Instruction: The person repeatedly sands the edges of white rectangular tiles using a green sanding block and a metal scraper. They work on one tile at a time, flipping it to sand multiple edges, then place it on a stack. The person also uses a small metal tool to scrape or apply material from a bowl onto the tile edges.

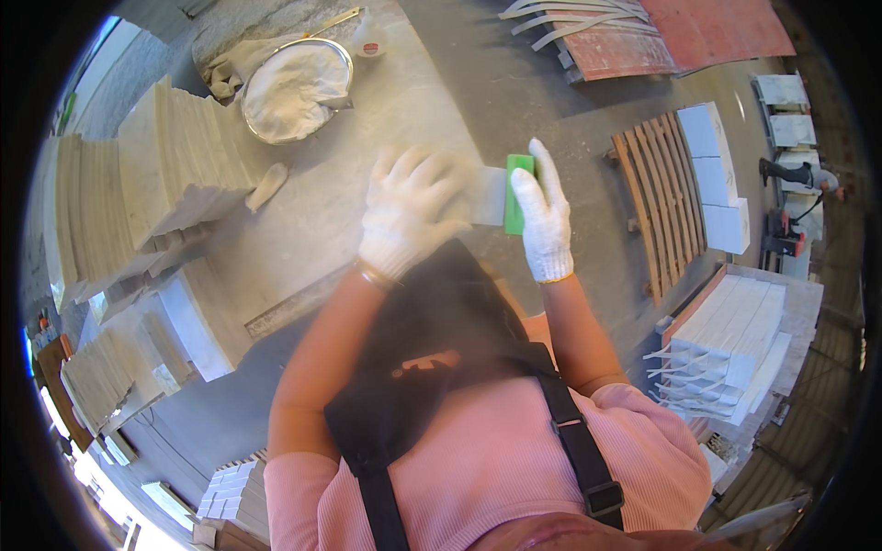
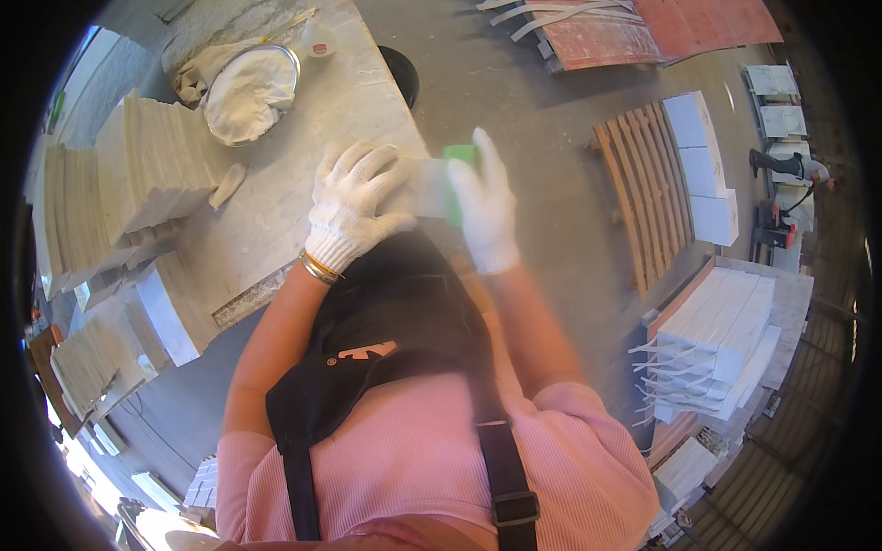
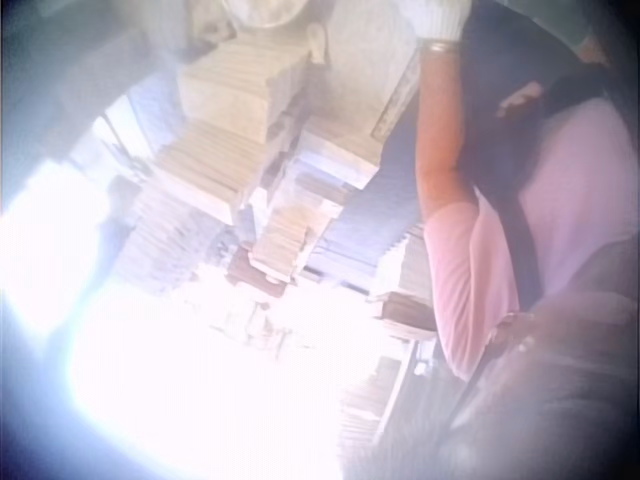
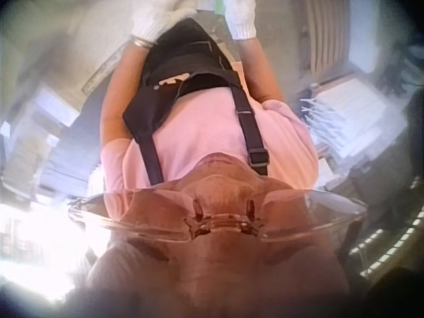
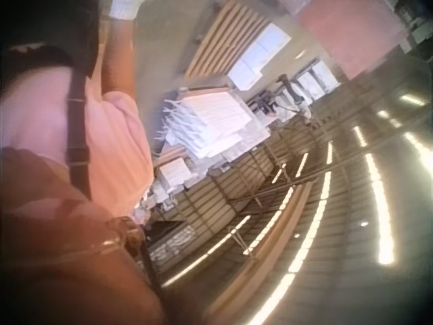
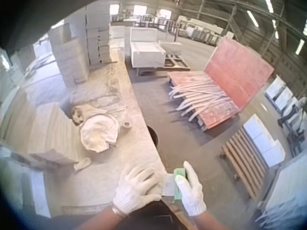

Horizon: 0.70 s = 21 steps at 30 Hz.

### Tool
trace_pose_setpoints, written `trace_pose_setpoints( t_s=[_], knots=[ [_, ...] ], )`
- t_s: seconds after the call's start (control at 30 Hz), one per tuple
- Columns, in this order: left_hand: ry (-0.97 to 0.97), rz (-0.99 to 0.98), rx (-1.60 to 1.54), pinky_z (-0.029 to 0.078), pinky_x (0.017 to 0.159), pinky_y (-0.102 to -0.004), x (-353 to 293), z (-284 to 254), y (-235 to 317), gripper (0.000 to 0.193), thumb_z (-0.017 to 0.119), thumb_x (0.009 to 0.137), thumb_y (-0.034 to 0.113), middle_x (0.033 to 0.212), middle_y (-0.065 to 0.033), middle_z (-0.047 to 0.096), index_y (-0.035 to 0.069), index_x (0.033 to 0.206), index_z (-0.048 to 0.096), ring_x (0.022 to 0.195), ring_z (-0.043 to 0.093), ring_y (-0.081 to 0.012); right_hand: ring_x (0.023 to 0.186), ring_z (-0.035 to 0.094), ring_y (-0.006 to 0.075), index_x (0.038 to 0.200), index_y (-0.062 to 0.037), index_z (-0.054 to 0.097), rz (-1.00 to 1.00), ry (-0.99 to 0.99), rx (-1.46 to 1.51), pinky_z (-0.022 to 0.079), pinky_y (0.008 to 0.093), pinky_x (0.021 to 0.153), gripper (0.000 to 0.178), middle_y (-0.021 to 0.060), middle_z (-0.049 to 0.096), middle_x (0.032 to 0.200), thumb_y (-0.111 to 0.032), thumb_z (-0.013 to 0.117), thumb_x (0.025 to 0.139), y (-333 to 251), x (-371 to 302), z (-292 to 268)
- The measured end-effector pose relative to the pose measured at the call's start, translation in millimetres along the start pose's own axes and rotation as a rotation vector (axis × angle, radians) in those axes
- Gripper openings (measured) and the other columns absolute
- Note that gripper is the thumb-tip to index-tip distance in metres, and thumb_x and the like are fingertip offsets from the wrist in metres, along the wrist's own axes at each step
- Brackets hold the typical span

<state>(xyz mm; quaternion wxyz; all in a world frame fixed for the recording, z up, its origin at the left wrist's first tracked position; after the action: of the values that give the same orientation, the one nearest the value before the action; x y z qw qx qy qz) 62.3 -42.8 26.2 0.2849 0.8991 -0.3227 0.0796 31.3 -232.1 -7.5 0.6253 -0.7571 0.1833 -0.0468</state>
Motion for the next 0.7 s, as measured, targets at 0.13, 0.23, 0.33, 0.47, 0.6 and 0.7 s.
trace_pose_setpoints(
  t_s=[0.13,0.23,0.33,0.47,0.6,0.7],
  knots=[
    [0.03,0.024,-0.012,0.039,0.109,-0.0517,1,0,1,0.063,0.086,0.06,0.042,0.13,-0.0046,0.064,0.016,0.115,0.072,0.127,0.055,-0.0309,0.133,0.054,0.0247,0.153,0.0027,0.044,-0.045,0.04,-0.081,0.041,0.0363,0.112,0.068,0.0184,0.055,0.147,-0.034,0.064,0.1,15,32,-2],
    [0.046,0.033,0.021,0.041,0.106,-0.0512,1,-5,3,0.063,0.086,0.059,0.042,0.129,-0.0042,0.064,0.016,0.114,0.072,0.125,0.056,-0.0312,0.136,0.052,0.0222,0.152,0.0032,0.045,0.04,0.038,0.001,0.04,0.0347,0.112,0.067,0.0176,0.054,0.15,-0.033,0.065,0.099,16,35,-8],
    [0.068,0.039,0.025,0.041,0.106,-0.0512,3,-6,3,0.063,0.086,0.059,0.042,0.128,-0.0043,0.064,0.016,0.114,0.072,0.125,0.056,-0.0316,0.137,0.051,0.0226,0.153,0.0023,0.044,-0.076,0.028,0.065,0.038,0.0345,0.115,0.066,0.017,0.054,0.151,-0.031,0.066,0.099,1,8,-11],
    [0.016,0.011,-0.012,0.041,0.107,-0.0518,1,1,1,0.064,0.086,0.059,0.043,0.129,-0.0046,0.064,0.016,0.115,0.072,0.127,0.055,-0.0318,0.134,0.052,0.0208,0.154,0.0017,0.043,-0.026,0.033,-0.177,0.041,0.0345,0.112,0.066,0.0159,0.052,0.152,-0.031,0.064,0.101,9,18,-4],
    [0.043,0.027,0.022,0.042,0.106,-0.0515,2,-5,3,0.064,0.086,0.059,0.043,0.128,-0.0047,0.064,0.016,0.115,0.072,0.126,0.056,-0.0313,0.136,0.051,0.0203,0.155,0.002,0.041,0.093,0.002,0.077,0.041,0.0348,0.112,0.067,0.017,0.051,0.153,-0.031,0.064,0.101,17,27,-9],
    [0.061,0.033,0.02,0.042,0.105,-0.051,1,-5,5,0.064,0.086,0.058,0.043,0.127,-0.0049,0.064,0.016,0.114,0.072,0.125,0.056,-0.0312,0.137,0.052,0.0251,0.154,-0.0001,0.042,-0.053,0.031,-0.024,0.04,0.0361,0.113,0.066,0.0201,0.05,0.153,-0.032,0.063,0.101,11,11,-11]
  ],
)
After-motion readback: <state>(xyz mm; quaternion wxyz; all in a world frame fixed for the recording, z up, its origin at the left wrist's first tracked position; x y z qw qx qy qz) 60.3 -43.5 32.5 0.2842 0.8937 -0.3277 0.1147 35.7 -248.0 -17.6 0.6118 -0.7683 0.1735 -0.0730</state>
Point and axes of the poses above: each hand's wrist, its own x-axis towards the middle knuckle, its own z-axis out of the palm, y = z × x, the point moved 8 cm from there along x, towards the middle knuckle
